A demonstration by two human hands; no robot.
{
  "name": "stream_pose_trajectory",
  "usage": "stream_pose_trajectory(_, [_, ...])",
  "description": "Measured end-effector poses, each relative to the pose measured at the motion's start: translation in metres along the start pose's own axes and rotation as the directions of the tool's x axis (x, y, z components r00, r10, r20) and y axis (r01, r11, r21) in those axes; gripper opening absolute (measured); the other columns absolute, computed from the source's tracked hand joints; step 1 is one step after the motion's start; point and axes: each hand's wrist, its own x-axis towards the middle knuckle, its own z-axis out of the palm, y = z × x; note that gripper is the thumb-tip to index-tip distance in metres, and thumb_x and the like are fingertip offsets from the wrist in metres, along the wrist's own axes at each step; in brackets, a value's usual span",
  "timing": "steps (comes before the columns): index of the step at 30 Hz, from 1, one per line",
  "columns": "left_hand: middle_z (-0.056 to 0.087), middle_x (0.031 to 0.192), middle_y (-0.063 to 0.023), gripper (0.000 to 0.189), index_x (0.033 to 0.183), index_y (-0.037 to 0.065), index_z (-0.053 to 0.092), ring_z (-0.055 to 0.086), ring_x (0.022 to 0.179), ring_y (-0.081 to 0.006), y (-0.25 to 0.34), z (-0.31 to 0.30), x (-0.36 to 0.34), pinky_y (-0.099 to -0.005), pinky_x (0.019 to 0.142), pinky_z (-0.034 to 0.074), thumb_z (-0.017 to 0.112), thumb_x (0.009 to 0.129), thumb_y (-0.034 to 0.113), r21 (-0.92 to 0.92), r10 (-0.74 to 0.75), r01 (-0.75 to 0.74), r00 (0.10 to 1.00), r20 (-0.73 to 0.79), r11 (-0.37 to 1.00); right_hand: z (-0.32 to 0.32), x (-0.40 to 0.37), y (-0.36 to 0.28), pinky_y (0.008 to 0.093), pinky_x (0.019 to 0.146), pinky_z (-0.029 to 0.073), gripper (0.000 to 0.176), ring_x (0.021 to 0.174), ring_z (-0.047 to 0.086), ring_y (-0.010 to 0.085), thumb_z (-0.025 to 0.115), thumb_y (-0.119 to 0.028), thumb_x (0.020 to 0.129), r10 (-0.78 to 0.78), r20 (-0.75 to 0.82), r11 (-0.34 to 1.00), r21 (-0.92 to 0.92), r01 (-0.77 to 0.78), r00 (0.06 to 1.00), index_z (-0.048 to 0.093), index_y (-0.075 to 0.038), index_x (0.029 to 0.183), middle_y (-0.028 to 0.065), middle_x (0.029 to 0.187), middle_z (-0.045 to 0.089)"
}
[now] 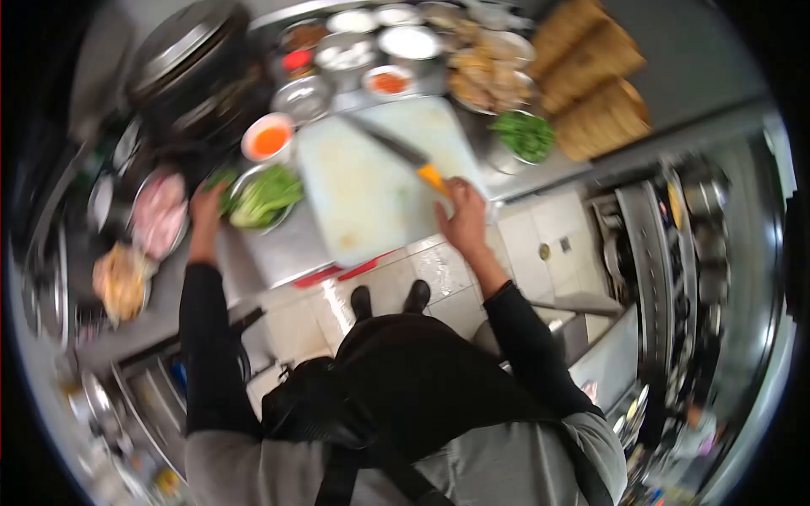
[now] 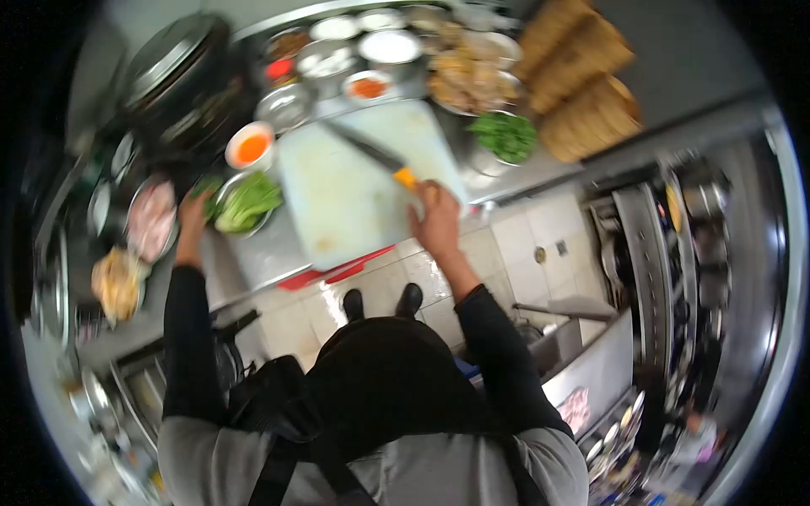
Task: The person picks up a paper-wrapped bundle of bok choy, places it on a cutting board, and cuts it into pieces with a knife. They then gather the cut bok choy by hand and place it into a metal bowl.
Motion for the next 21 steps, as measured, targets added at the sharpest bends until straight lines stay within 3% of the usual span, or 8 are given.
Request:
stream_pose_trajectory(1, [0.074, 0.107, -0.0082, 0.044, 0.118, 0.001, 0.069, 0.070, 0.093, -0.0187, -0.002, -0.010, -0.007, -0.0338, 0.083, 0.055, 0.083, 0.082, 0.022, -0.004, -0.014, 0.014, 0.996, -0.085, 1.000, -0.014, -0.007, -0.008, 0.0491, 0.103, 0.041, 0.045, 0.121, 0.055, 0.0373, 0.076, -0.017, 0.085, 0.041, -0.031, 0.998, 0.057, -0.039, 0.999, 0.063, -0.008, 0.127, 0.0158, 0.124, 0.061])
stream_pose_trajectory(2, [0.073, 0.108, -0.0096, 0.044, 0.118, 0.001, 0.067, 0.068, 0.098, -0.0207, 0.014, -0.015, -0.028, -0.0350, 0.088, 0.054, 0.083, 0.083, 0.023, 0.438, 0.313, -0.225, 0.940, -0.139, 0.870, -0.026, -0.017, -0.009, 0.0468, 0.100, 0.043, 0.042, 0.116, 0.057, 0.0358, 0.076, -0.015, 0.086, 0.055, -0.089, 0.997, 0.067, -0.049, 0.995, 0.063, -0.007, 0.126, 0.0158, 0.121, 0.061])
stream_pose_trajectory(3, [0.072, 0.107, -0.0094, 0.043, 0.120, 0.002, 0.067, 0.067, 0.099, -0.0223, 0.004, -0.031, -0.027, -0.0359, 0.090, 0.052, 0.082, 0.085, 0.022, 0.489, 0.474, -0.362, 0.872, -0.123, 0.794, -0.035, -0.030, -0.010, 0.0444, 0.097, 0.046, 0.040, 0.111, 0.060, 0.0342, 0.076, -0.013, 0.087, 0.065, -0.137, 0.995, 0.085, -0.054, 0.988, 0.064, -0.006, 0.124, 0.0158, 0.118, 0.061])
stream_pose_trajectory(7, [0.070, 0.105, -0.0057, 0.030, 0.113, 0.003, 0.064, 0.064, 0.092, -0.0148, 0.129, 0.022, -0.142, -0.0310, 0.084, 0.052, 0.078, 0.087, 0.013, 0.139, 0.455, -0.434, 0.864, -0.217, 0.890, -0.057, -0.080, -0.014, 0.0373, 0.082, 0.054, 0.036, 0.089, 0.065, 0.0260, 0.075, -0.010, 0.092, 0.301, -0.082, 0.838, 0.498, -0.222, 0.950, 0.062, -0.002, 0.124, 0.0141, 0.116, 0.062])
stream_pose_trajectory(12, [0.066, 0.103, -0.0038, 0.030, 0.114, 0.006, 0.061, 0.062, 0.091, -0.0127, 0.201, 0.203, -0.263, -0.0284, 0.081, 0.052, 0.075, 0.087, 0.010, -0.073, 0.126, -0.107, 0.933, 0.337, 0.992, -0.103, -0.043, -0.079, 0.0419, 0.099, 0.052, 0.070, 0.123, 0.057, 0.0331, 0.085, -0.022, 0.085, 0.089, 0.209, 0.654, 0.726, -0.215, 0.974, 0.051, -0.007, 0.144, 0.0186, 0.136, 0.054])
stream_pose_trajectory(17, [0.056, 0.123, -0.0084, 0.050, 0.134, 0.009, 0.044, 0.057, 0.117, -0.0186, 0.158, 0.352, -0.334, -0.0357, 0.098, 0.049, 0.071, 0.091, 0.011, 0.031, -0.329, 0.558, 0.442, 0.835, 0.829, -0.092, -0.052, -0.020, 0.0453, 0.108, 0.046, 0.079, 0.139, 0.045, 0.0362, 0.088, -0.018, 0.077, 0.027, 0.131, 0.686, 0.719, -0.113, 0.991, 0.050, -0.011, 0.146, 0.0178, 0.142, 0.051])
stream_pose_trajectory(19, [0.056, 0.129, -0.0105, 0.052, 0.141, 0.008, 0.042, 0.055, 0.123, -0.0194, 0.142, 0.385, -0.331, -0.0374, 0.105, 0.044, 0.067, 0.095, 0.016, 0.155, -0.366, 0.568, 0.277, 0.888, 0.808, -0.075, -0.089, 0.033, 0.0441, 0.109, 0.044, 0.072, 0.131, 0.051, 0.0361, 0.087, -0.014, 0.074, 0.167, 0.069, 0.671, 0.723, -0.164, 0.984, 0.057, -0.011, 0.138, 0.0181, 0.136, 0.053])
stream_pose_trajectory(21, [0.055, 0.132, -0.0108, 0.054, 0.144, 0.008, 0.042, 0.053, 0.125, -0.0195, 0.138, 0.405, -0.339, -0.0376, 0.107, 0.042, 0.065, 0.097, 0.019, 0.240, -0.413, 0.472, 0.309, 0.857, 0.849, -0.070, -0.133, 0.086, 0.0414, 0.100, 0.052, 0.065, 0.120, 0.059, 0.0311, 0.086, -0.012, 0.077, 0.334, 0.103, 0.654, 0.690, -0.309, 0.937, 0.058, -0.010, 0.135, 0.0140, 0.125, 0.060])
